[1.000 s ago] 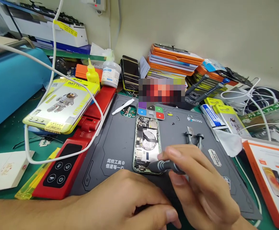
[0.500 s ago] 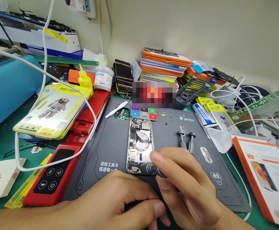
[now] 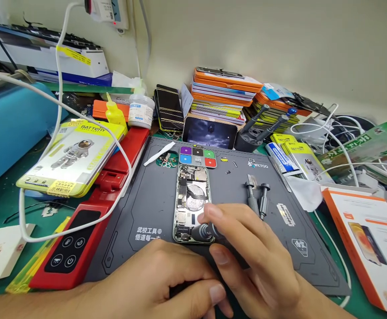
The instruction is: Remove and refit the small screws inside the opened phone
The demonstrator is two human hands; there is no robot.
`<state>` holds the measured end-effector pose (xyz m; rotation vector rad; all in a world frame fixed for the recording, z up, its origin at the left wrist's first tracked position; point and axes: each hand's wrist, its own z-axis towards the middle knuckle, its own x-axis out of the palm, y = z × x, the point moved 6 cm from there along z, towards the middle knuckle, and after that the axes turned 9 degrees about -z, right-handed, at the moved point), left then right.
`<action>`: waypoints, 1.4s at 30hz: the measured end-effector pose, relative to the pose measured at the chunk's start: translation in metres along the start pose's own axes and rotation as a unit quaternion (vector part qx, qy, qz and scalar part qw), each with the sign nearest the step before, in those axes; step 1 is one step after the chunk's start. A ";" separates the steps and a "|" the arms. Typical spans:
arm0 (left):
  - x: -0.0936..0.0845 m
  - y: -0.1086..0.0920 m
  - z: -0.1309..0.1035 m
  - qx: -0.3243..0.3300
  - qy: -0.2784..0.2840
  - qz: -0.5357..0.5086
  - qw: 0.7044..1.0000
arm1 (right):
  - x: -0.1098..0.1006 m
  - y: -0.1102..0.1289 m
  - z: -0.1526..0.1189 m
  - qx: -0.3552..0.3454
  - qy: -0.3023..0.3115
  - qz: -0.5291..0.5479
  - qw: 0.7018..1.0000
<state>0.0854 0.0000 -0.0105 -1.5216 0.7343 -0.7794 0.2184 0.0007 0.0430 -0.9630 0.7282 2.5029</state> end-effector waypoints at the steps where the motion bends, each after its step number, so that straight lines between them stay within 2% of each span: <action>1: -0.001 0.001 0.000 -0.002 -0.010 0.000 1.000 | 0.000 -0.001 0.000 0.003 -0.001 0.000 1.000; 7: -0.002 0.003 -0.003 -0.010 -0.022 -0.005 1.000 | -0.002 0.003 0.000 -0.002 -0.009 -0.008 1.000; 19: 0.000 0.003 -0.002 -0.017 0.007 0.005 1.000 | -0.002 0.001 -0.001 0.003 -0.010 -0.012 1.000; 27: -0.001 0.003 -0.002 -0.011 -0.012 0.007 1.000 | 0.001 0.000 0.000 0.017 -0.010 -0.015 1.000; 33: 0.000 0.003 -0.003 -0.001 -0.027 -0.015 1.000 | 0.002 0.001 -0.001 0.000 -0.005 -0.026 1.000; 42: -0.006 -0.001 0.000 -0.011 -0.011 0.013 1.000 | 0.005 -0.001 -0.001 -0.002 0.001 -0.022 1.000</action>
